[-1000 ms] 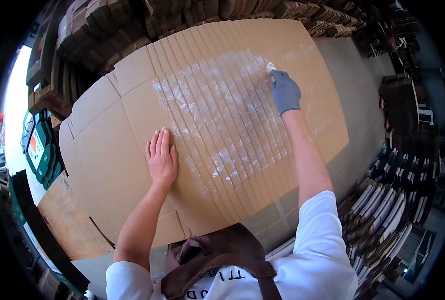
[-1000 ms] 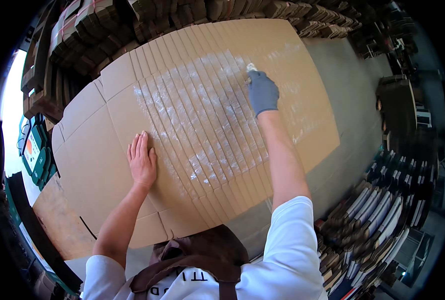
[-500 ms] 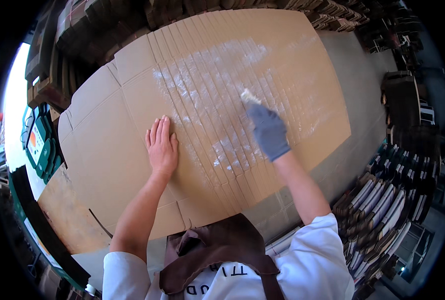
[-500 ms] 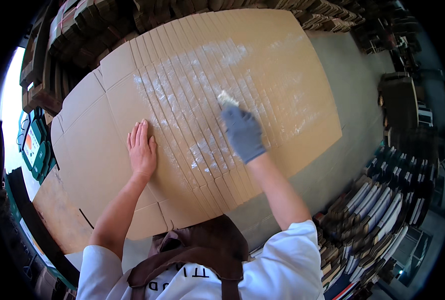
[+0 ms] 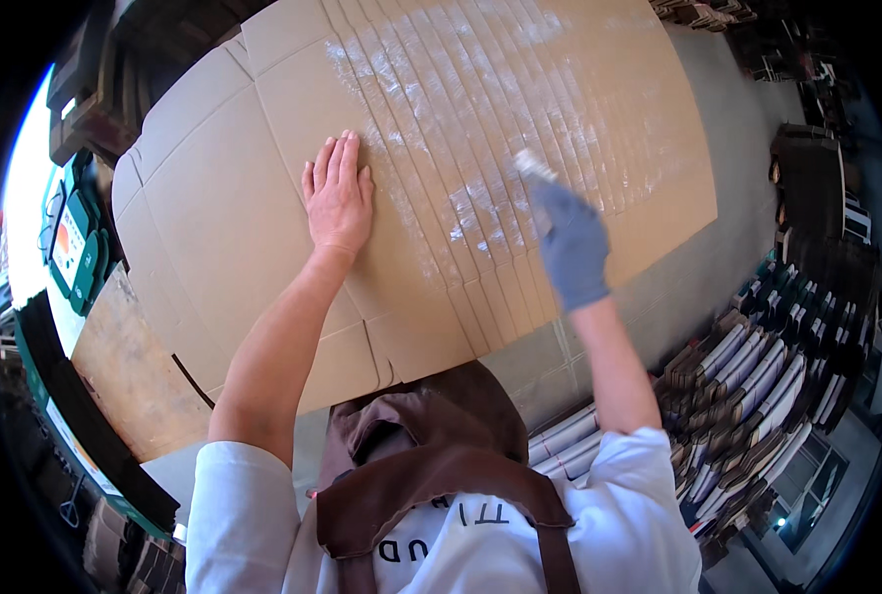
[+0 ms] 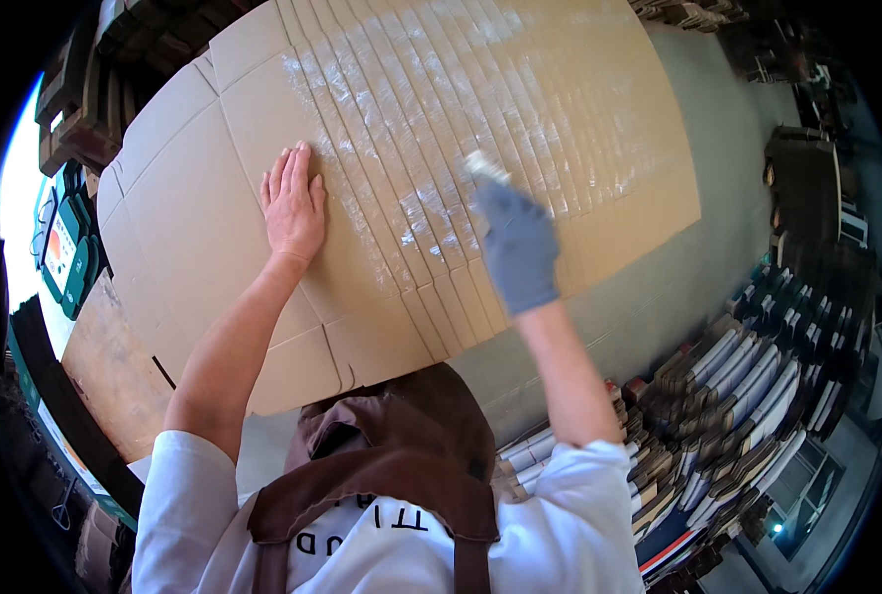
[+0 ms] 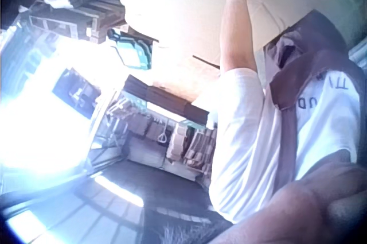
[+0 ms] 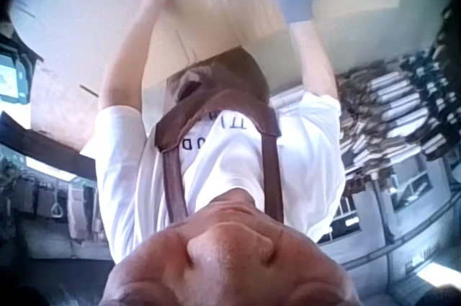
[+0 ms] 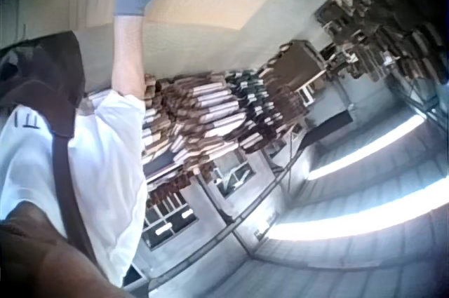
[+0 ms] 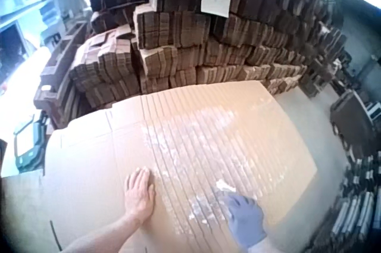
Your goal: The person applies a white adhesive to a large flat cardboard sheet using a brush, spreading it across the surface. They then lift and place a printed cardboard box labeled 'PEAR' onto the glued area.
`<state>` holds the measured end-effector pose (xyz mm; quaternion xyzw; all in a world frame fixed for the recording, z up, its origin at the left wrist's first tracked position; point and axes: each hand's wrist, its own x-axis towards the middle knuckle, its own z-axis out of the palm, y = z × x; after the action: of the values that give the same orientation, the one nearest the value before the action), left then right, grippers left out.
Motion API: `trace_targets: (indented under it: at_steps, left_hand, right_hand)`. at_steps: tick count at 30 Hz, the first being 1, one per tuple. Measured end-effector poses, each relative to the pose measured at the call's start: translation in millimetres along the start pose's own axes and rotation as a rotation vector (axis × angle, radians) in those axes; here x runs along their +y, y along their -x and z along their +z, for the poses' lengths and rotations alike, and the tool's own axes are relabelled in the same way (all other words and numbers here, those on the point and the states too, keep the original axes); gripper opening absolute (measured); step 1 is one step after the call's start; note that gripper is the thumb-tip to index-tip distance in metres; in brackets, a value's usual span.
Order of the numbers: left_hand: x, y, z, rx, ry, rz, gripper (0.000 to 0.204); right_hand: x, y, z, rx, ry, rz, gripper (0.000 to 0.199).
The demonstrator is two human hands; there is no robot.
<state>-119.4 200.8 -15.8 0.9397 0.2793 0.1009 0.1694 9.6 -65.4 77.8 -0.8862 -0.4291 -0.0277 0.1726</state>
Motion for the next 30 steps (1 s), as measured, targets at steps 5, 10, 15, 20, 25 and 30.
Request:
trace_targets:
  at_steps: [5, 10, 15, 20, 25, 30]
  left_hand:
    - [-1.3, 1.9, 0.9, 0.017, 0.022, 0.022, 0.047]
    - [-2.7, 5.4, 1.8, 0.023, 0.029, 0.015, 0.046]
    - [-2.2, 1.8, 3.2, 0.051, 0.013, 0.038, 0.047]
    - [-5.0, 2.9, 2.1, 0.047, 0.004, 0.024, 0.047]
    - [-3.3, 2.9, 3.2, 0.025, 0.008, 0.019, 0.047]
    - [-3.3, 4.6, 3.0, 0.015, 0.006, 0.009, 0.047]
  right_hand:
    - [-69.7, 56.1, 6.1, -0.187, -0.131, -0.065, 0.035]
    - [-48.9, 49.1, -7.2, 0.0, -0.422, 0.25, 0.026]
    - [-68.2, 72.2, 4.3, -0.139, -0.282, 0.158, 0.02]
    - [-57.7, 60.5, -10.6, -0.082, -0.124, 0.121, 0.018]
    - [-68.7, 70.3, -12.0, -0.201, -0.095, 0.101, 0.021]
    - [-84.7, 74.1, -15.4, -0.205, -0.15, 0.028, 0.022]
